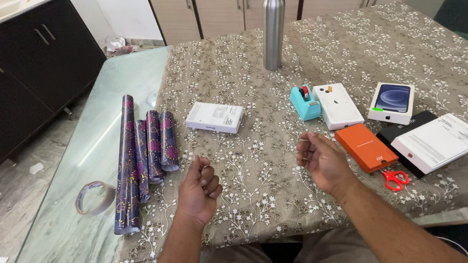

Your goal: The person wraps a smartphone box with patterned wrapping paper. They cut the paper with scissors, fold the edges around the box, and secure the folds with tape from a dispenser. The wrapped box is placed on the table at the end.

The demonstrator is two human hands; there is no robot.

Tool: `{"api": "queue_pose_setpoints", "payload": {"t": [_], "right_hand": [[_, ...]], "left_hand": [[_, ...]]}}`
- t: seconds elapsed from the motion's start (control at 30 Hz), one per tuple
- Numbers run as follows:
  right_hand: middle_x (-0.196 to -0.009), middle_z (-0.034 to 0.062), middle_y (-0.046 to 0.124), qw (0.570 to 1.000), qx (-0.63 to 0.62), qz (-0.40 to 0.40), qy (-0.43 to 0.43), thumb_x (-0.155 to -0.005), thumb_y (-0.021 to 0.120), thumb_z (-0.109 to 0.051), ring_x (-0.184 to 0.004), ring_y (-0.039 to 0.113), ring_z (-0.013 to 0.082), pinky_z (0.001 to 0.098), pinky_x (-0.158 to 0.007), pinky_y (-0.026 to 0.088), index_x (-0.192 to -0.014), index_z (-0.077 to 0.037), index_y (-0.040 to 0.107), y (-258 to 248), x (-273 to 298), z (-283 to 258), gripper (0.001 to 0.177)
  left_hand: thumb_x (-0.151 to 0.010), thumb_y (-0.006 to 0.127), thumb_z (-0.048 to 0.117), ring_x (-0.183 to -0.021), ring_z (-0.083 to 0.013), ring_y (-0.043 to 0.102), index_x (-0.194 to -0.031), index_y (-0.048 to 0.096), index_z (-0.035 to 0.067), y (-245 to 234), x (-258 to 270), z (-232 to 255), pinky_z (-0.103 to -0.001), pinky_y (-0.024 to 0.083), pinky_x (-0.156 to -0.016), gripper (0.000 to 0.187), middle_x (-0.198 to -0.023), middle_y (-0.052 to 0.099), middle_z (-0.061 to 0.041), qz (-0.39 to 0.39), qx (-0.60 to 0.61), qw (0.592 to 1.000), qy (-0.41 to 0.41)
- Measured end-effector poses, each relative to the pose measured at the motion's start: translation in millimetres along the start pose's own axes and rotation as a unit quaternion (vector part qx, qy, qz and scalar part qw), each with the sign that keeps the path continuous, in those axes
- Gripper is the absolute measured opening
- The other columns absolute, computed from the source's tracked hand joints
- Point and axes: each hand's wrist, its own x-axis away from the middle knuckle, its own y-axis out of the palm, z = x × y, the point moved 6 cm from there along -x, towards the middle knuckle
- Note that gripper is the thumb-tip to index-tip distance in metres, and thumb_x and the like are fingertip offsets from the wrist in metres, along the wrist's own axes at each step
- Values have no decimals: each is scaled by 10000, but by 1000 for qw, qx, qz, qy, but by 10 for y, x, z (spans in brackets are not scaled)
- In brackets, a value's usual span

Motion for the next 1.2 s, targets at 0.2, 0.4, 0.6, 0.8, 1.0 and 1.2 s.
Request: {"api": "queue_pose_setpoints", "payload": {"t": [0.2, 0.4, 0.6, 0.8, 1.0, 1.2], "right_hand": [[-872, 23, 654, 997, 76, 7, 12, -1035, 565, -276, -764, 596, 146, 332, -683, 500, -1071, -99, 627, 51, 10, 3, 191], [-887, 27, 667, 971, 236, -7, -36, -1025, 572, -208, -750, 600, 104, 269, -576, 483, -1098, -60, 657, 155, -17, -18, 186], [-795, 5, 708, 897, 436, 11, -77, -1013, 551, -233, -560, 579, 105, 284, -513, 480, -1122, -74, 704, 272, 62, -85, 246], [-570, 89, 612, 791, 591, 32, -158, -1026, 581, -326, -500, 543, 166, 354, -523, 444, -1028, -88, 757, 346, 141, -90, 296], [-546, 99, 574, 760, 628, 34, -164, -1073, 576, -389, -473, 518, 200, 395, -480, 431, -719, -9, 596, 315, 63, -29, 520], [-499, 78, 587, 705, 679, 65, -196, -769, 726, -244, -454, 572, 216, 385, -491, 459, -561, -81, 574, 351, 122, -67, 305]], "left_hand": [[-1041, 535, 362, -494, -85, 273, -914, 570, 125, -68, -16, -1, -273, 245, -472, 271, -566, 344, 61, 21, -59, 998, 12], [-1057, 500, 229, -540, -65, 417, -1098, 675, 75, -123, -98, 7, -236, 332, -496, 238, -677, 523, 31, 17, -188, 981, 53], [-1055, 490, 215, -551, -73, 462, -1132, 690, 89, -146, -107, 21, -274, 419, -509, 249, -734, 589, 20, 32, -378, 922, 80], [-1063, 486, 338, -636, -207, 666, -1039, 716, 86, -210, -67, 174, -377, 514, -637, 341, -713, 692, -132, 113, -611, 768, 157], [-1054, 465, 340, -833, -289, 743, -959, 706, 71, -202, 5, 275, -407, 544, -723, 373, -929, 768, -134, 114, -638, 730, 219], [-1088, 496, 483, -735, -334, 674, -903, 665, 17, -82, 34, 291, -465, 508, -713, 529, -780, 696, -177, 141, -735, 653, 114]]}}
